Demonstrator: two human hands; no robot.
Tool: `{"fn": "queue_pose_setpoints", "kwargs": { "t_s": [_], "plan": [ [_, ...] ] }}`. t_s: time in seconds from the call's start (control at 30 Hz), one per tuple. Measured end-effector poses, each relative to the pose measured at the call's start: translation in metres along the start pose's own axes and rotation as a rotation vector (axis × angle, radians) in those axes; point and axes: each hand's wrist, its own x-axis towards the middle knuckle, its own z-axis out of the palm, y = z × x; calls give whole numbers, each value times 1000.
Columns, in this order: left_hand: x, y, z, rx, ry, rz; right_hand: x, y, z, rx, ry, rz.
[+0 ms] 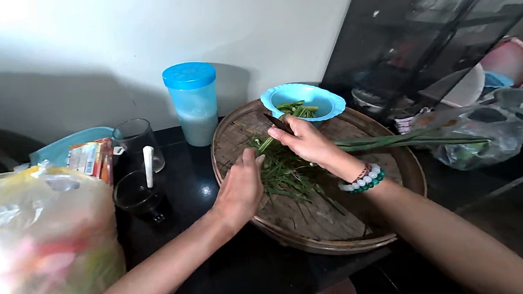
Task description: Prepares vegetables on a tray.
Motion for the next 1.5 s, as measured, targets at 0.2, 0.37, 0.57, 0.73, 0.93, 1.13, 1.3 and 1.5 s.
{"fn": "queue_pose_setpoints", "kwargs": {
  "t_s": [0.2, 0.37, 0.57, 0.73, 0.93, 1.13, 1.3, 1.5],
  "plan": [
    [7, -3, -8, 40, 22, -147, -1, -10, 8, -235, 127, -115],
    [17, -17, -13, -330, 121, -152, -8, -19, 27, -420, 121, -348],
    [15, -19, -7, -458, 180, -155, -11, -14, 44, -475, 124, -461],
    [16, -16, -7, -479, 145, -168, -7, -12, 42, -486, 163, -505],
    [15, -11, -6, -463, 99, -198, -2, -7, 37, -599, 216, -467],
    [19, -13, -7, -586, 73, -284, 7, -8, 35, -673, 212, -402],
    [9, -4, -11, -843, 31, -348, 7, -10, 8, -602, 265, -276],
    [14, -6, -12, -1052, 102, -348, -6, -18, 40, -338, 47, -420]
  ]
}}
